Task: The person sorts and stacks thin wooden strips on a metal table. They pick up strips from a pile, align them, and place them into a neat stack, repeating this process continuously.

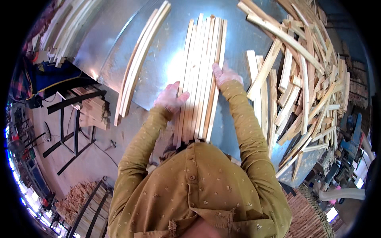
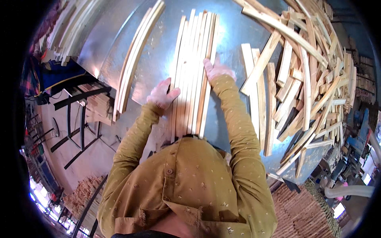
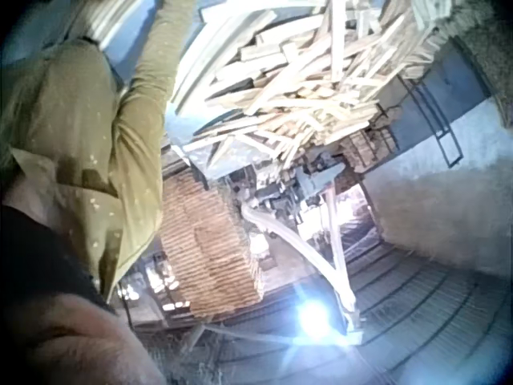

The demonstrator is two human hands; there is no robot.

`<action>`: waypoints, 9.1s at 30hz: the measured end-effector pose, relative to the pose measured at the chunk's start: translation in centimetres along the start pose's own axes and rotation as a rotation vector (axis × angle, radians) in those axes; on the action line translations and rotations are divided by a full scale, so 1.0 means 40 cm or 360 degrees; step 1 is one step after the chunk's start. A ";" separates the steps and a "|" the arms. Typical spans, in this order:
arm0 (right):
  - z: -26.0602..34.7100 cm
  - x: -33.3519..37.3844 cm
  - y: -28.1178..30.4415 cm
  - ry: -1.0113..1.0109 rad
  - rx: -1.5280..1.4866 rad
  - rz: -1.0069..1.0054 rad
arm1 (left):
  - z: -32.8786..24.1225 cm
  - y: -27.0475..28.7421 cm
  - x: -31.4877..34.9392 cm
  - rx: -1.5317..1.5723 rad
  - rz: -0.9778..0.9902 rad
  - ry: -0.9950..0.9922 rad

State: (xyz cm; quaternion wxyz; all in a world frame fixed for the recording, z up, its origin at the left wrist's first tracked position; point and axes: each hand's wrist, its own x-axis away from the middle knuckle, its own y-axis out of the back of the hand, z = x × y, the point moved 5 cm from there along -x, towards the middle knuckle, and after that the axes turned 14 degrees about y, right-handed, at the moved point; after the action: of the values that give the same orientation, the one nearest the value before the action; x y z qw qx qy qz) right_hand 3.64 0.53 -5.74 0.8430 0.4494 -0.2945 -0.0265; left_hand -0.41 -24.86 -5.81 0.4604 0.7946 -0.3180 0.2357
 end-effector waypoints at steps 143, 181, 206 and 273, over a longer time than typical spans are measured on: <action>0.517 0.015 -0.185 0.0152 -0.1685 -0.1148 | 0.394 0.633 -0.311 0.2700 0.1881 -0.2020; 0.626 0.062 -0.224 0.0259 -0.1701 -0.0939 | 0.216 0.531 -0.315 0.1165 0.0273 -0.0402; 0.600 0.016 -0.189 0.0463 0.0051 -0.1005 | 0.886 0.889 -0.406 0.4163 -0.1137 0.0035; 1.372 0.049 -0.536 0.1436 -0.1908 0.0802 | 0.718 0.885 0.135 0.1972 -0.1283 -0.0144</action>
State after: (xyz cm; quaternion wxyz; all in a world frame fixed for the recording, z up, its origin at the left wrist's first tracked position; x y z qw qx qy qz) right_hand -18.57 -53.54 1.80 0.9600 -0.1942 0.0472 0.1959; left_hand -19.93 -64.96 5.01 -0.0353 0.9729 0.1712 0.1516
